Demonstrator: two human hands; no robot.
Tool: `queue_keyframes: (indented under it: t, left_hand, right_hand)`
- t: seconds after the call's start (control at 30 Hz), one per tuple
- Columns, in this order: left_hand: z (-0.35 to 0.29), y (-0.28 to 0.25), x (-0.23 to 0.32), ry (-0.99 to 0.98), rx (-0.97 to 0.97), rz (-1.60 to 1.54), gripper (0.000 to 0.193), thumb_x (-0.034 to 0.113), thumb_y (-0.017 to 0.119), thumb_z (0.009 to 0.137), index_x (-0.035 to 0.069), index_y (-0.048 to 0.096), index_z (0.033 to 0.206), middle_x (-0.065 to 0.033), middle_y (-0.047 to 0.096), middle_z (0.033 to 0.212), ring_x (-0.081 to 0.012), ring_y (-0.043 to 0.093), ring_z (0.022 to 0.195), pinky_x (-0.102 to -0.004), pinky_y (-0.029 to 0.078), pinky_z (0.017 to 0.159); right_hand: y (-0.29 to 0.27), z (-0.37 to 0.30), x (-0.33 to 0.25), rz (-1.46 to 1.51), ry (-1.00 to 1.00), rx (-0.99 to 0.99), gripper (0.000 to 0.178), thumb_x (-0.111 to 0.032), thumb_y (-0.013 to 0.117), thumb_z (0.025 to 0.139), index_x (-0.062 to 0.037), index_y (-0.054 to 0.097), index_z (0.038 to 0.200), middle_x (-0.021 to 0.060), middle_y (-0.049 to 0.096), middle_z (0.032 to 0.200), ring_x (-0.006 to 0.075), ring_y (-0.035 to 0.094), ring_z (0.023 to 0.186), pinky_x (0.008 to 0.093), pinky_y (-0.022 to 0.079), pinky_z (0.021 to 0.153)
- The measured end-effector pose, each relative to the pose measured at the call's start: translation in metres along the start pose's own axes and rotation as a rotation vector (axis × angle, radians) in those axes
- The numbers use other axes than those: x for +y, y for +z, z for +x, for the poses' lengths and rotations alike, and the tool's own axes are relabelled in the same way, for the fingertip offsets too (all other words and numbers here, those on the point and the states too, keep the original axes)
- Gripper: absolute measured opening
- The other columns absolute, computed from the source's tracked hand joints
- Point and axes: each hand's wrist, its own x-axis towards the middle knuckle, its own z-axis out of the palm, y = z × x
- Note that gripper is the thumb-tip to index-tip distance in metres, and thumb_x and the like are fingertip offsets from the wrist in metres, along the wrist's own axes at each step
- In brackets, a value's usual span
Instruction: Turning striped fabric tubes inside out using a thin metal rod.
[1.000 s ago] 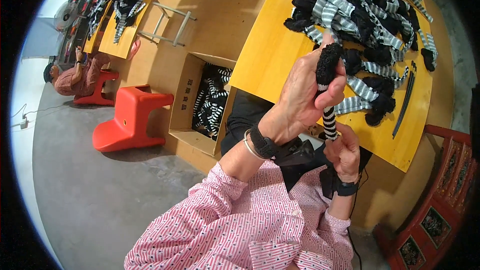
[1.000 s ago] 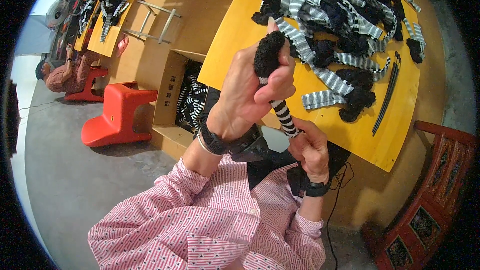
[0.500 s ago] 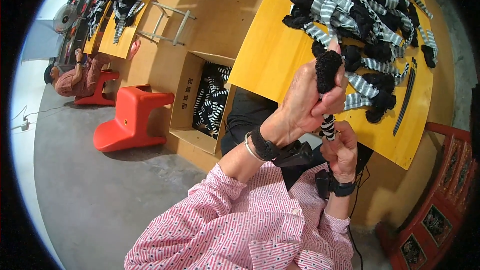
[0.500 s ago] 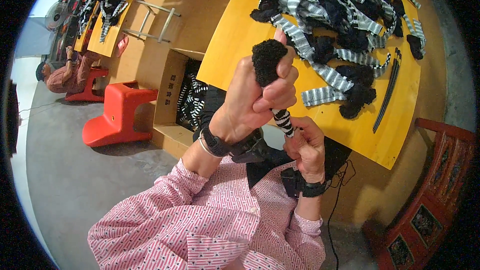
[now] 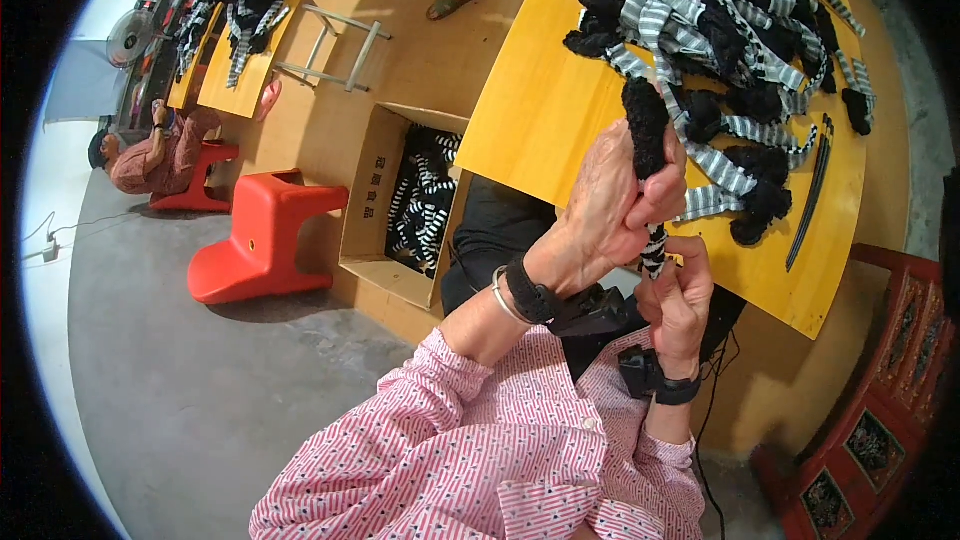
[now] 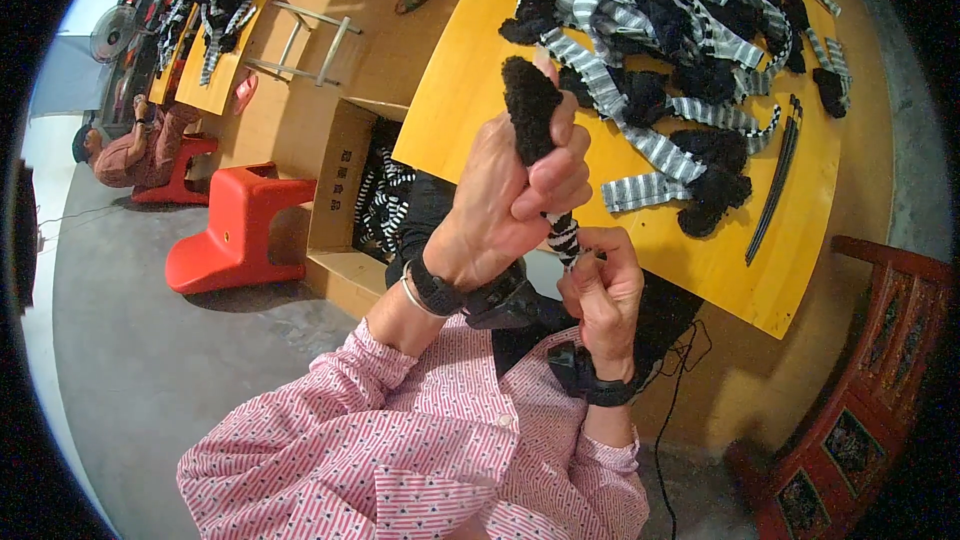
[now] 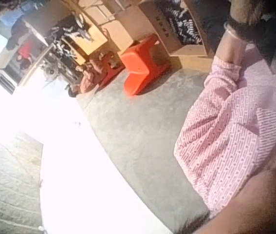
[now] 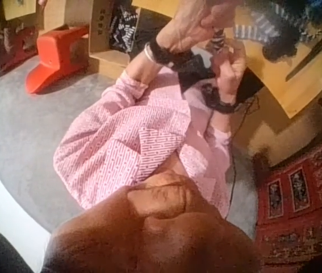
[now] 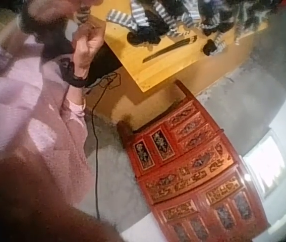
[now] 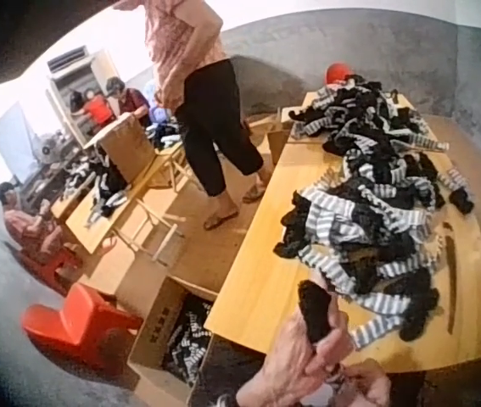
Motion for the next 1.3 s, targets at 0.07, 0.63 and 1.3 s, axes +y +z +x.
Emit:
queue_keyframes:
  t: [0.07,0.63,1.3]
  left_hand:
    - [0.001,0.001,0.004,0.035,0.027,0.038,0.037,0.039,0.032,0.090,0.006,0.040,0.074,-0.0025,0.037,0.047,-0.0075,0.025,0.031,-0.0203,0.021,0.034]
    - [0.005,-0.001,0.014,-0.296,-0.142,-0.013,0.041,0.040,0.039,0.088,0.009,0.038,0.062,-0.0011,0.037,0.043,-0.0078,0.025,0.027,-0.0202,0.019,0.031]
    - [0.003,-0.001,0.001,-0.210,-0.261,-0.161,0.046,0.048,0.031,0.087,0.005,0.048,0.092,-0.0036,0.046,0.060,-0.0104,0.033,0.047,-0.0217,0.029,0.048]
  right_hand:
    - [-0.012,0.000,-0.001,-0.041,0.055,-0.092,0.031,-0.011,0.051,0.083,-0.0077,0.043,0.113,-0.0066,0.031,0.052,0.0033,0.026,0.041,0.0163,0.019,0.037]
    - [-0.037,0.010,-0.004,0.115,0.201,-0.254,0.023,-0.015,0.057,0.080,-0.0084,0.045,0.098,0.0010,0.047,0.065,0.0024,0.025,0.039,0.0166,0.019,0.036]
    - [-0.013,-0.005,-0.004,0.503,0.251,-0.197,0.023,-0.016,0.054,0.081,-0.0097,0.042,0.100,-0.0023,0.036,0.060,0.0041,0.022,0.041,0.0180,0.018,0.036]
